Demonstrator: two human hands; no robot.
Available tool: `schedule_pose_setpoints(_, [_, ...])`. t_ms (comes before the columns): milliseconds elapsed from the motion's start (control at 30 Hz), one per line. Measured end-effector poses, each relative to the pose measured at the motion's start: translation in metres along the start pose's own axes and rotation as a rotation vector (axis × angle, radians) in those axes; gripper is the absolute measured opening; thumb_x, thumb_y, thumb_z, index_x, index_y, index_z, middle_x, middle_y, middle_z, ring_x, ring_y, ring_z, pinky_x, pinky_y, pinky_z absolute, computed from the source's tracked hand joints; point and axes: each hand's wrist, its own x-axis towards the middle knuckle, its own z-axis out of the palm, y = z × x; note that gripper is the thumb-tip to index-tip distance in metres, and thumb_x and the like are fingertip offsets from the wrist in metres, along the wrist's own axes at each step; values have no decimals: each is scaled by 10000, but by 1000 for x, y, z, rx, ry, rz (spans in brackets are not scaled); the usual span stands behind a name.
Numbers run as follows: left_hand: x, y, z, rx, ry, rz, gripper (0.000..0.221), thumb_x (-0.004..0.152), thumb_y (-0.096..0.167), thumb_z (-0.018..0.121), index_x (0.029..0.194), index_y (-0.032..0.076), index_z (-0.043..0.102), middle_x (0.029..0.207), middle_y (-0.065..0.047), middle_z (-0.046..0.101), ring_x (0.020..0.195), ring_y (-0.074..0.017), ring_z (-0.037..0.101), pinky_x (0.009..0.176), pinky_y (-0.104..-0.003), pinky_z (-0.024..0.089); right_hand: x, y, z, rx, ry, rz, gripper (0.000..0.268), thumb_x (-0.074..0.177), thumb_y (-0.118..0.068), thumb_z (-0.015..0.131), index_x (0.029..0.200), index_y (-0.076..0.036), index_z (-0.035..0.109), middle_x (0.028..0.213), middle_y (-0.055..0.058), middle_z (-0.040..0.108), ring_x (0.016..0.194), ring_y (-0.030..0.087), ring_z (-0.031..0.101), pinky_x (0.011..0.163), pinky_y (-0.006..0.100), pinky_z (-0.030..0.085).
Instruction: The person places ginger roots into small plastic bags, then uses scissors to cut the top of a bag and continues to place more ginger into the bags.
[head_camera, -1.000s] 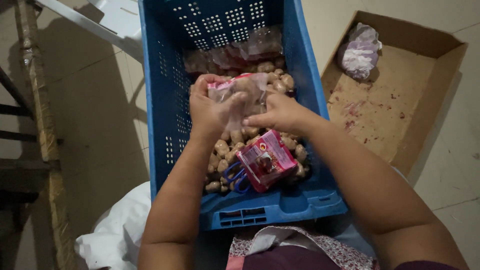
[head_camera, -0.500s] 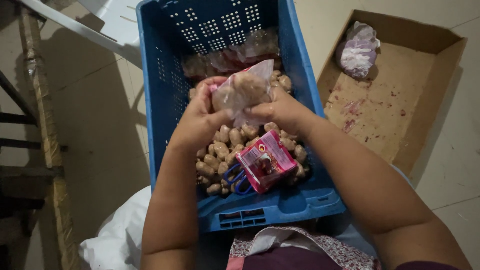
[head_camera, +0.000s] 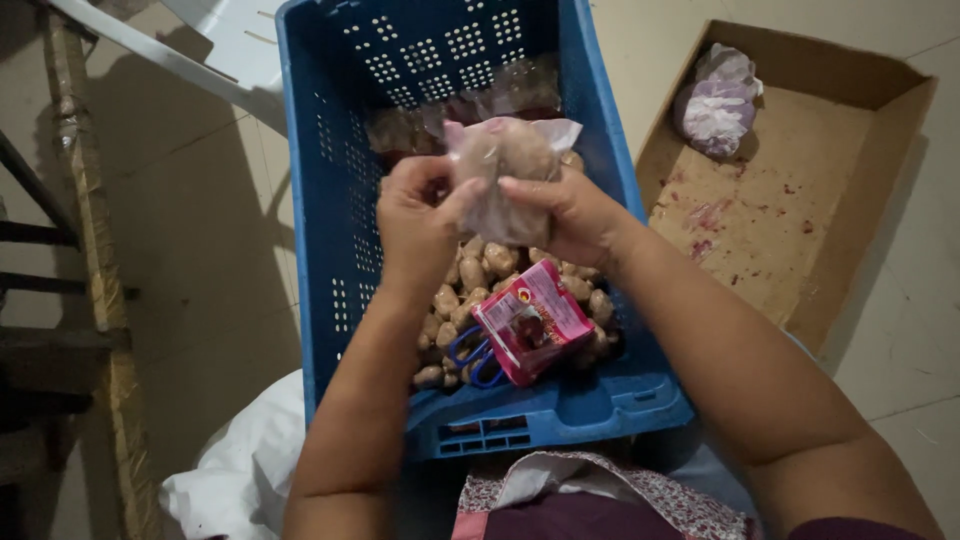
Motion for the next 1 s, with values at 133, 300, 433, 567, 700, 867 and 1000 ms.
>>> schedule_pose_setpoints(133, [-5, -8, 7, -58, -117, 70, 275, 848, 125, 837, 1098, 101, 726, 1020, -100, 623, 938, -165, 588, 798, -309, 476, 12, -3, -27, 174, -86, 20, 358, 922, -153, 747, 1248, -38, 652, 1183, 152, 730, 1072, 345, 730, 913, 607, 609])
schedule_pose_setpoints(300, [-4, -36, 3, -638, -449, -40, 801, 1015, 38, 648, 1664, 206, 210, 1405, -117, 604, 1281, -151, 603, 1071, -321, 543, 2, -17, -18, 322, -23, 123, 365, 931, -239, 727, 1213, -12, 678, 1163, 165, 746, 1032, 345, 751, 821, 568, 647])
schedule_pose_setpoints(433, [-11, -25, 2, -784, -479, -222, 725, 966, -30, 683, 1586, 131, 342, 1233, -174, 664, 1023, -293, 732, 856, -516, 656, 4, -16, -15, 336, 41, 100, 409, 892, -215, 759, 1251, -40, 668, 1205, 158, 729, 1106, 371, 722, 899, 614, 603])
schedule_pose_setpoints(567, [-13, -14, -7, -571, -382, -268, 424, 1028, 102, 580, 1436, 5, 516, 1155, -160, 686, 879, -200, 733, 743, -342, 646, 12, -16, -21, 298, 99, 128, 374, 890, -194, 765, 1218, -41, 674, 1153, 153, 743, 1075, 357, 736, 888, 604, 610])
schedule_pose_setpoints(700, [11, -11, -19, -485, -355, -177, 365, 1058, 82, 545, 1402, -37, 531, 1092, -172, 726, 555, -139, 622, 588, -363, 653, 5, -19, -13, 258, 160, 147, 353, 878, -154, 776, 1192, -23, 680, 1123, 150, 750, 1043, 352, 747, 869, 603, 609])
schedule_pose_setpoints(867, [33, 34, -22, -70, -453, -134, 336, 881, 63, 795, 1190, -1, 679, 933, -127, 695, 563, -120, 546, 494, -299, 528, 13, -15, -19, 232, 188, 194, 352, 855, -208, 805, 1144, -49, 684, 1073, 94, 753, 1007, 291, 753, 901, 558, 603])
schedule_pose_setpoints(1000, [56, 53, -14, 373, -724, 72, 316, 772, 246, 933, 870, 29, 725, 749, -68, 549, 609, -178, 488, 542, -331, 405, 19, -11, -26, 185, 198, 209, 383, 839, -256, 821, 1144, -73, 677, 1055, 62, 749, 982, 252, 752, 903, 519, 607])
